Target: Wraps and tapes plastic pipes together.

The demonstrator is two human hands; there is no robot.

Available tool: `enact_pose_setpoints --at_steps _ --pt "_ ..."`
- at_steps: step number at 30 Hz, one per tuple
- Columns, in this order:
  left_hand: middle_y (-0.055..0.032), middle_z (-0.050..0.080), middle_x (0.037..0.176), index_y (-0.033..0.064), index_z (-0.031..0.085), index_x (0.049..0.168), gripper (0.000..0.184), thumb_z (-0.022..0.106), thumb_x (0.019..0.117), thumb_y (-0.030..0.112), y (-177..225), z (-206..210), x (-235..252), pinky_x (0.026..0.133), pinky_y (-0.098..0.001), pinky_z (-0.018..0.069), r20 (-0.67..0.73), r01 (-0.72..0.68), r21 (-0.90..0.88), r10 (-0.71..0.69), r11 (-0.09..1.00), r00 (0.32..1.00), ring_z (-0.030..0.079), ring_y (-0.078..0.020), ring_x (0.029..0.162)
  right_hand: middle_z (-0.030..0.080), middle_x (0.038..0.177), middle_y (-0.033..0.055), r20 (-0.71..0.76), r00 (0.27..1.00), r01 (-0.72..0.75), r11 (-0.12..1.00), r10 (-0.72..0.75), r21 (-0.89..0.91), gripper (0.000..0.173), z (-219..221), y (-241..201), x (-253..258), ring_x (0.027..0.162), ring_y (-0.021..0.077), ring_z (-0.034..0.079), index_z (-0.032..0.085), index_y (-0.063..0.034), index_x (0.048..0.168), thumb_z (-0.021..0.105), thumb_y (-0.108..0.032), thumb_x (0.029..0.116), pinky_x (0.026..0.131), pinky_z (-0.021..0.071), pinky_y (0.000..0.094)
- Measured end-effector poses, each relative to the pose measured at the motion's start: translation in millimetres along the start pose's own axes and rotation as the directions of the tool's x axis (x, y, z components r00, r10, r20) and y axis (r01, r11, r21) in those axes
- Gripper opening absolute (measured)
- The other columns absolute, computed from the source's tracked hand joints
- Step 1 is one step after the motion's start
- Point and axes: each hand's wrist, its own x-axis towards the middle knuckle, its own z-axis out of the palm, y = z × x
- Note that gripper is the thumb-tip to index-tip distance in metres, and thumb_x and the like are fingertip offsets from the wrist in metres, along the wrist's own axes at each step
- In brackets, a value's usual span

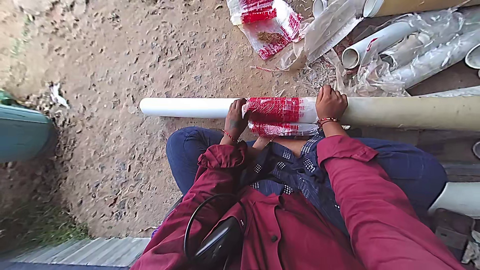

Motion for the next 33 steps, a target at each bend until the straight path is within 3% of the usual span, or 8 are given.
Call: enact_pose_setpoints --at_steps 2,5,8,12,16,21,29,33 --pt "-0.0277 0.054 0.148 -0.0077 0.054 0.142 0.051 0.068 0.0966 0.009 -0.5 12.6 2.0 0.12 -0.0518 0.0358 0.004 -0.054 0.021 0.053 0.998 0.999 0.049 -0.0419 0.142 0.072 0.094 0.0277 0.027 1.0 -0.001 1.0 0.001 -0.003 0.04 -0.6 -0.8 0.5 0.093 0.0434 0.072 0.064 0.0069 0.105 0.036 -0.02 0.1112 0.079 0.0486 0.0561" --pt "-0.0242 0.048 0.155 -0.0048 0.051 0.147 0.043 0.048 0.1047 0.001 -0.1 32.8 4.6 0.124 -0.0556 0.0248 0.163 -0.084 0.112 0.065 0.99 0.985 0.039 -0.0416 0.149 0.072 0.093 0.0271 0.013 1.0 0.001 1.0 -0.001 -0.003 0.04 0.8 -0.6 2.0 0.092 0.0435 0.072 0.064 0.007 0.104 0.036 -0.02 0.1111 0.078 0.049 0.0554" --pt "-0.0199 0.049 0.155 -0.0031 0.053 0.147 0.046 0.04 0.1027 -0.009 14.8 30.8 2.8 0.122 -0.0492 0.0323 0.203 -0.016 0.207 -0.028 0.978 0.979 0.043 -0.0367 0.148 0.073 0.091 0.0259 -0.017 1.0 -0.01 1.0 0.01 0.007 0.039 1.8 0.8 1.6 0.09 0.0426 0.072 0.066 0.0063 0.104 0.038 -0.02 0.1103 0.077 0.049 0.0551" --pt "-0.0205 0.055 0.149 -0.005 0.06 0.139 0.04 0.042 0.1038 -0.006 18.8 29.6 -6.1 0.114 -0.052 0.0423 0.149 -0.019 0.231 -0.016 0.973 0.989 0.051 -0.0374 0.142 0.072 0.09 0.0262 -0.022 1.0 -0.018 0.999 0.019 0.037 0.038 1.5 0.7 4.5 0.088 0.043 0.072 0.066 0.006 0.104 0.039 -0.02 0.1101 0.076 0.0493 0.0548" --pt "-0.0245 0.067 0.129 -0.006 0.071 0.117 0.025 0.052 0.103 0.001 23.4 25.5 -5.1 0.103 -0.0561 0.0506 0.056 0.031 0.152 -0.04 0.988 0.998 0.062 -0.0427 0.127 0.073 0.092 0.0263 0.006 1.0 -0.027 0.999 0.027 0.024 0.038 0.5 0.1 5.2 0.091 0.042 0.073 0.065 0.0059 0.106 0.038 -0.021 0.1106 0.078 0.0495 0.0548" --pt "-0.0348 0.059 0.129 -0.013 0.061 0.124 0.028 0.054 0.103 0.004 36.5 20.8 26.6 0.109 -0.0593 0.0422 0.223 0.227 0.246 -0.283 0.942 0.933 0.053 -0.0507 0.13 0.072 0.092 0.0266 0.026 0.999 -0.019 1.0 0.019 0.016 0.038 -0.2 -1.8 4.3 0.091 0.0428 0.072 0.065 0.0067 0.106 0.038 -0.02 0.1109 0.078 0.0487 0.055" --pt "-0.0331 0.065 0.117 -0.0136 0.065 0.117 0.026 0.051 0.0955 -0.014 32.4 28.3 -2.2 0.1 -0.0601 0.0485 0.362 -0.145 0.257 0.044 0.955 0.931 0.062 -0.0509 0.116 0.073 0.092 0.0253 -0.024 0.997 -0.08 0.997 0.079 -0.006 0.04 -0.6 -3.1 2.9 0.091 0.0414 0.073 0.067 0.0053 0.112 0.038 -0.021 0.1107 0.076 0.0497 0.0536" --pt "-0.0298 0.067 0.112 -0.0114 0.067 0.113 0.024 0.051 0.0958 -0.014 37.6 29.3 -23.0 0.096 -0.0574 0.0523 0.369 -0.15 0.237 0.054 0.96 0.928 0.066 -0.0475 0.11 0.073 0.092 0.0247 -0.028 0.996 -0.088 0.996 0.088 -0.004 0.04 0.4 -3.2 2.7 0.09 0.0413 0.073 0.067 0.0052 0.109 0.037 -0.021 0.1107 0.075 0.05 0.0535"
